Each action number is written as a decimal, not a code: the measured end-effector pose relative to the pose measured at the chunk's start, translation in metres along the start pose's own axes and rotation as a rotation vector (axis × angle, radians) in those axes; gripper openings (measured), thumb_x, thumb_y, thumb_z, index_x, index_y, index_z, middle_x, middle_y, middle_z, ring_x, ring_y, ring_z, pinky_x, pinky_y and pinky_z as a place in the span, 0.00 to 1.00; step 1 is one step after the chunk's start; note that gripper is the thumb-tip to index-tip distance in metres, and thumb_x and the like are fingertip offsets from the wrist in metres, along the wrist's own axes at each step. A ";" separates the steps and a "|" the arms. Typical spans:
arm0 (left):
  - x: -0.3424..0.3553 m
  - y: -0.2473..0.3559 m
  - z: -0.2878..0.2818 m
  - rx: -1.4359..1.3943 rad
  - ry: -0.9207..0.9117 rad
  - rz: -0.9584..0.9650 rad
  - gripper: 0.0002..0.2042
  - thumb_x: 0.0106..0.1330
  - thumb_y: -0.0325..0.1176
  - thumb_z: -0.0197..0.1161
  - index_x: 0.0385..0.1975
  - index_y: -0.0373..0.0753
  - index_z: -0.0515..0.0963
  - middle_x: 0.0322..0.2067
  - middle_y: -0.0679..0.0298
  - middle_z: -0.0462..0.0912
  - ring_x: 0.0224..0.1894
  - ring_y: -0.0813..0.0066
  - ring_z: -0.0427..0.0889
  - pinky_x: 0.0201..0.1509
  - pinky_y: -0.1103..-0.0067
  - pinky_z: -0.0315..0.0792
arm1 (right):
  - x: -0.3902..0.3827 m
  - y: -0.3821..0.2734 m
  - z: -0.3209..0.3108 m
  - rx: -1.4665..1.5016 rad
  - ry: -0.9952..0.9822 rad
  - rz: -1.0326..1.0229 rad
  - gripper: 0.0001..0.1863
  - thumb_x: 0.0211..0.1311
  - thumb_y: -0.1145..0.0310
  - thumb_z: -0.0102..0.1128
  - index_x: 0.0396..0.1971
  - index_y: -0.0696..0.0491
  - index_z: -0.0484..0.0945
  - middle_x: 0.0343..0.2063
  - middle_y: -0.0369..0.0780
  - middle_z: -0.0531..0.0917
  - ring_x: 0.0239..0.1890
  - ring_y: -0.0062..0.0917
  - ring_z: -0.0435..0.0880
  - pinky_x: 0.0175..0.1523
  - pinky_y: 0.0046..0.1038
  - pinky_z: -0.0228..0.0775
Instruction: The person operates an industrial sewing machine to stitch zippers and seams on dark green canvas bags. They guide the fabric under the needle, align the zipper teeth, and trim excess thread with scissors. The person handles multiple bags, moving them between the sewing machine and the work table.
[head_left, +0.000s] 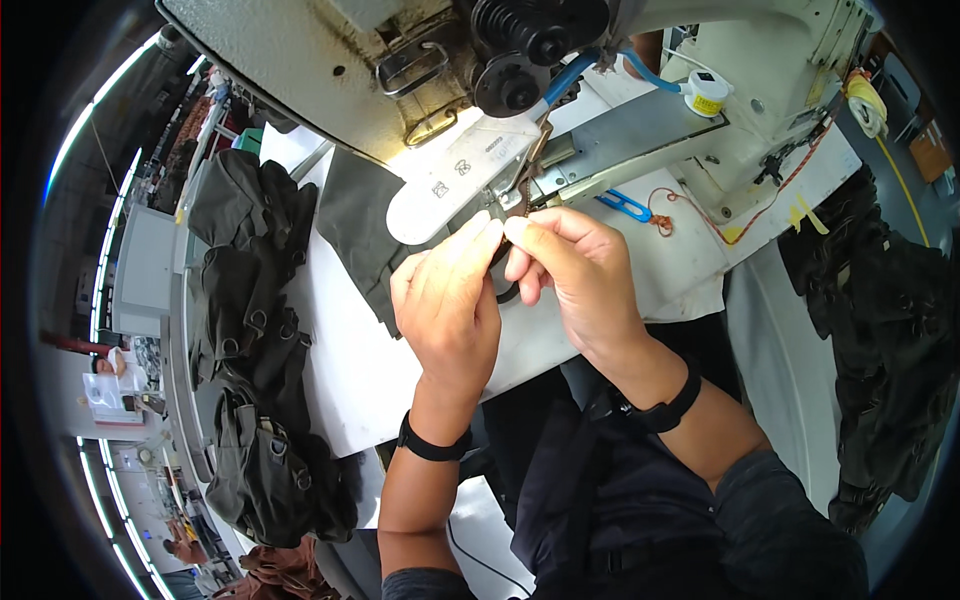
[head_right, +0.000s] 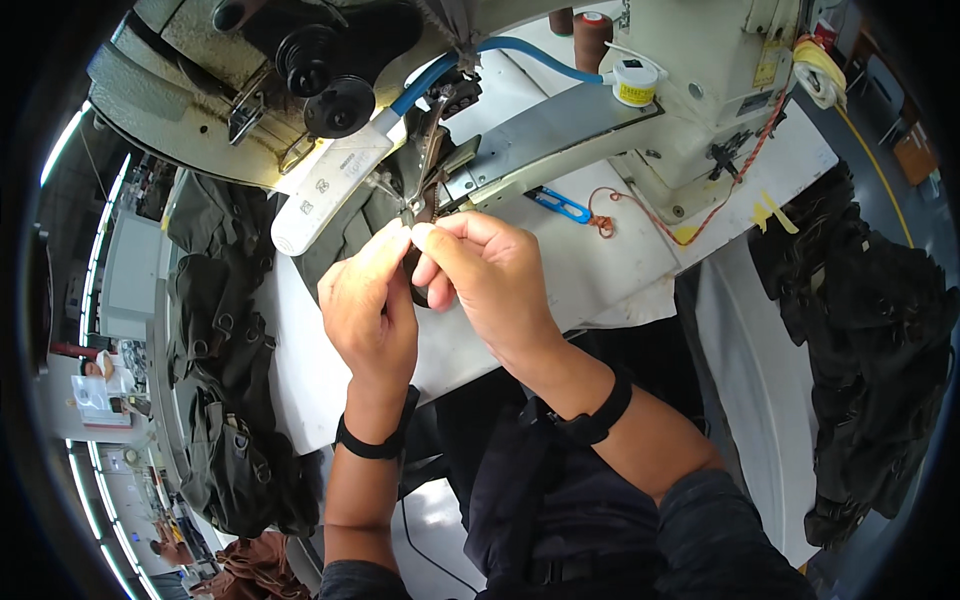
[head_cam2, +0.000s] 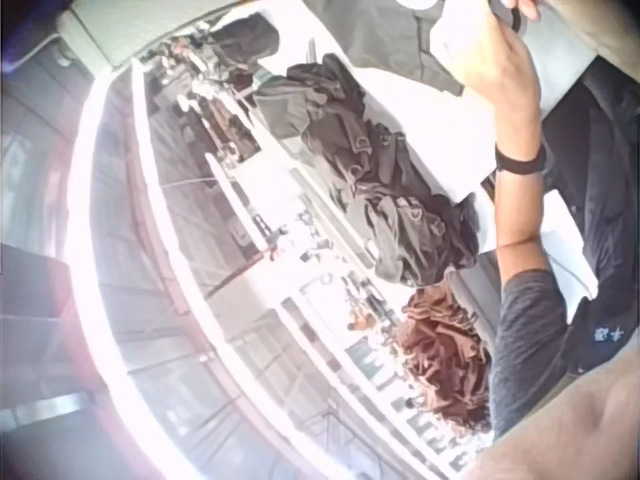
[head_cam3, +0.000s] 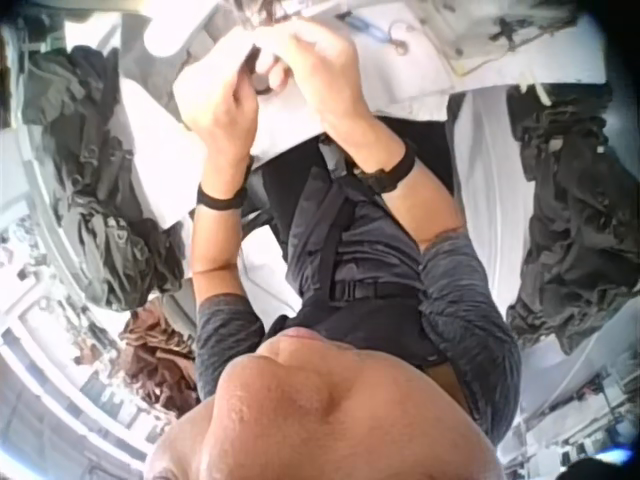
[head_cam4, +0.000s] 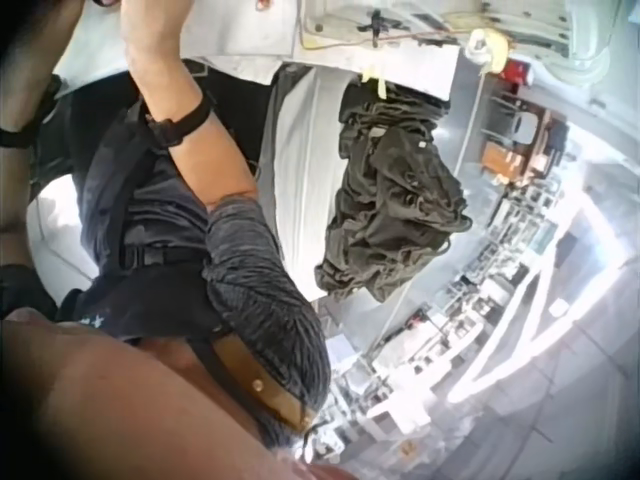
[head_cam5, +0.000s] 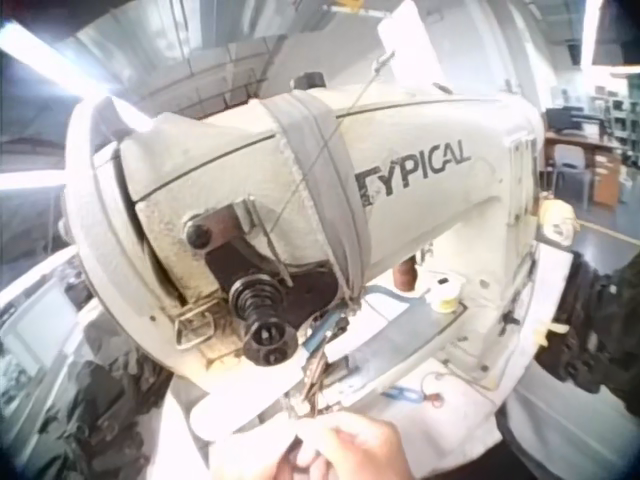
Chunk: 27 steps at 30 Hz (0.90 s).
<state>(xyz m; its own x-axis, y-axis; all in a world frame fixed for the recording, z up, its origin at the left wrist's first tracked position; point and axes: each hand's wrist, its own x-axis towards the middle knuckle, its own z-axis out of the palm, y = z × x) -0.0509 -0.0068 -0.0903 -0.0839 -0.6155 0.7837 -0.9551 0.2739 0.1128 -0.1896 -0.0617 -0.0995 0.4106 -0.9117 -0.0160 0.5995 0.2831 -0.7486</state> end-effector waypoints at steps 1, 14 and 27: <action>0.000 0.000 -0.001 -0.007 -0.005 -0.011 0.19 0.57 0.15 0.65 0.48 0.41 0.86 0.48 0.62 0.90 0.47 0.69 0.88 0.54 0.74 0.72 | 0.000 0.000 0.001 0.001 0.004 -0.002 0.09 0.73 0.68 0.64 0.35 0.59 0.84 0.24 0.37 0.85 0.21 0.14 0.78 0.28 0.18 0.70; 0.008 -0.004 -0.003 0.060 -0.041 0.013 0.20 0.57 0.15 0.64 0.48 0.41 0.87 0.48 0.63 0.90 0.51 0.70 0.88 0.56 0.73 0.71 | -0.002 0.004 0.013 0.069 0.093 0.027 0.09 0.72 0.67 0.65 0.35 0.59 0.84 0.24 0.37 0.84 0.18 0.16 0.78 0.26 0.19 0.70; 0.010 -0.004 0.006 0.017 0.016 0.000 0.14 0.62 0.18 0.70 0.46 0.38 0.86 0.47 0.62 0.91 0.44 0.68 0.89 0.52 0.74 0.74 | 0.008 -0.006 0.017 -0.062 0.146 -0.052 0.16 0.72 0.66 0.65 0.24 0.60 0.82 0.17 0.35 0.83 0.17 0.13 0.77 0.24 0.18 0.67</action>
<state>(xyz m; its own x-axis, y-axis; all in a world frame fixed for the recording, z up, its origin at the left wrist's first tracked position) -0.0499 -0.0185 -0.0864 -0.0794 -0.6039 0.7931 -0.9599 0.2609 0.1025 -0.1782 -0.0656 -0.0844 0.2731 -0.9595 -0.0692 0.5717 0.2197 -0.7905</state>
